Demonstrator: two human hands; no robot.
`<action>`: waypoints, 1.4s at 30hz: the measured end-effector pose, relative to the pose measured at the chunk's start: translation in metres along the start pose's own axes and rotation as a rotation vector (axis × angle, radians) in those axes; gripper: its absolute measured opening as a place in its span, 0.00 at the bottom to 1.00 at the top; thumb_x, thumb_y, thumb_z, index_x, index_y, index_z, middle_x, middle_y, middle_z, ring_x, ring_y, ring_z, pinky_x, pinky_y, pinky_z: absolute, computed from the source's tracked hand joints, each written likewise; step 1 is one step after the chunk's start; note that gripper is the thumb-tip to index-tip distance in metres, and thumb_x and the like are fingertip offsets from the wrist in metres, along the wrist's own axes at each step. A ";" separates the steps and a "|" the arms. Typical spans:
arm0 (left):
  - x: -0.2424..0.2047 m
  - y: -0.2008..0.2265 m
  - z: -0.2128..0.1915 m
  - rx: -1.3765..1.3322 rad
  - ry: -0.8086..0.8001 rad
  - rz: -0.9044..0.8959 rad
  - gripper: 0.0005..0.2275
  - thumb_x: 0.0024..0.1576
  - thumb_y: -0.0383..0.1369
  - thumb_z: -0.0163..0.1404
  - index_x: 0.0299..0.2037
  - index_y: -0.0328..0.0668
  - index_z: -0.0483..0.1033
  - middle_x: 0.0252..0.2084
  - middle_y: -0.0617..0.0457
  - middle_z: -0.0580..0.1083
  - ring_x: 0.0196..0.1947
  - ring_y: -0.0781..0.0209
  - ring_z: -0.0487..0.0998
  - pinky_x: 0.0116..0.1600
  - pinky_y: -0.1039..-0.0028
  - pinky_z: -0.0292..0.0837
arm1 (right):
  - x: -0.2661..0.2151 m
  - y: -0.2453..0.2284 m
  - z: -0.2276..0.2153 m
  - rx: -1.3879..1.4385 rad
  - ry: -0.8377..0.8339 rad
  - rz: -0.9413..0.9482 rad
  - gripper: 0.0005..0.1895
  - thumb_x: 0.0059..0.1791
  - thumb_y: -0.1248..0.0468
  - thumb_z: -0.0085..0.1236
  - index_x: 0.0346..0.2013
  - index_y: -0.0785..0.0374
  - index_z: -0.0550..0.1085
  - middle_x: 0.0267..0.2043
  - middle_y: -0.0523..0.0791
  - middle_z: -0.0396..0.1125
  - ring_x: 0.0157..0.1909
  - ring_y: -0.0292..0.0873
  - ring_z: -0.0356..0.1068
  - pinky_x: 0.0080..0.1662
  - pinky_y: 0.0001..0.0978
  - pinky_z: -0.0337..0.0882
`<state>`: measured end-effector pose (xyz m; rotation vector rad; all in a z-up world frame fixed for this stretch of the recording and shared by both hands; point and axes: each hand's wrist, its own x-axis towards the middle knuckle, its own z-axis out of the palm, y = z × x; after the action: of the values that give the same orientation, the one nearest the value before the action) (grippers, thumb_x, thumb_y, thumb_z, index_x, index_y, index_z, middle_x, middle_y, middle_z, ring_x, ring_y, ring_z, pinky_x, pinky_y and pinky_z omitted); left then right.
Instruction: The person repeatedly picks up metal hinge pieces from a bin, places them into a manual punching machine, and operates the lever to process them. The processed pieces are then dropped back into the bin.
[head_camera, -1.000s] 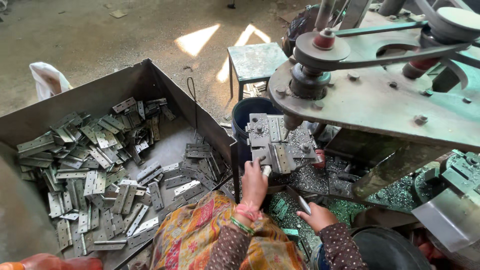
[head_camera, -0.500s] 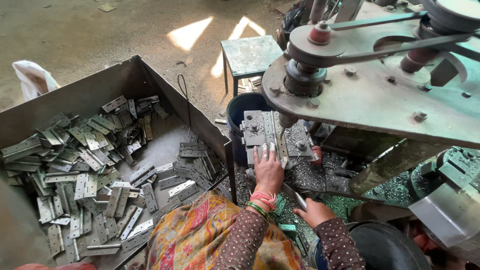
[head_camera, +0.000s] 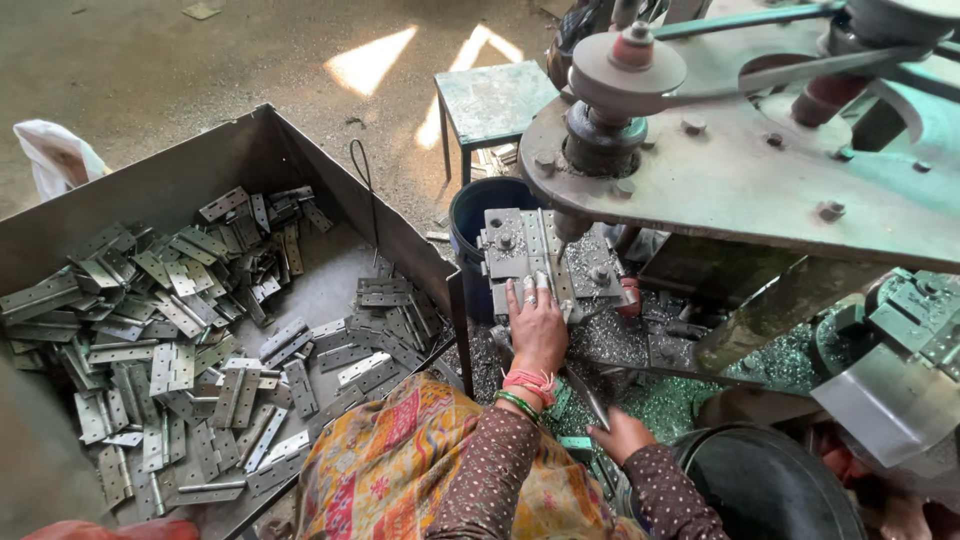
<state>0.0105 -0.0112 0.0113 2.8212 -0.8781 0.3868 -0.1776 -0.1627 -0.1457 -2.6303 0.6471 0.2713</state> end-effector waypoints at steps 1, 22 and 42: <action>0.005 -0.001 0.000 -0.013 -0.031 -0.003 0.19 0.61 0.30 0.41 0.61 0.29 0.72 0.69 0.39 0.64 0.70 0.43 0.62 0.76 0.42 0.33 | 0.010 0.000 -0.008 -0.018 0.005 -0.036 0.27 0.45 0.42 0.63 0.35 0.65 0.72 0.30 0.54 0.73 0.33 0.57 0.74 0.40 0.49 0.74; 0.021 -0.006 -0.001 -0.028 -0.029 0.016 0.16 0.60 0.30 0.42 0.56 0.35 0.76 0.70 0.40 0.64 0.71 0.47 0.61 0.76 0.42 0.32 | 0.010 -0.010 -0.027 -0.114 -0.105 0.035 0.29 0.47 0.38 0.58 0.41 0.62 0.72 0.30 0.51 0.74 0.33 0.54 0.75 0.40 0.48 0.75; 0.042 -0.020 -0.007 -0.006 -0.173 0.028 0.14 0.62 0.30 0.41 0.52 0.39 0.78 0.71 0.44 0.62 0.72 0.47 0.60 0.75 0.40 0.26 | -0.015 -0.009 0.013 0.006 0.024 0.075 0.24 0.49 0.42 0.57 0.40 0.61 0.73 0.27 0.51 0.74 0.29 0.53 0.74 0.36 0.46 0.75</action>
<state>0.0538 -0.0154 0.0289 2.8727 -0.9506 0.1439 -0.1875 -0.1439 -0.1502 -2.6106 0.7542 0.2597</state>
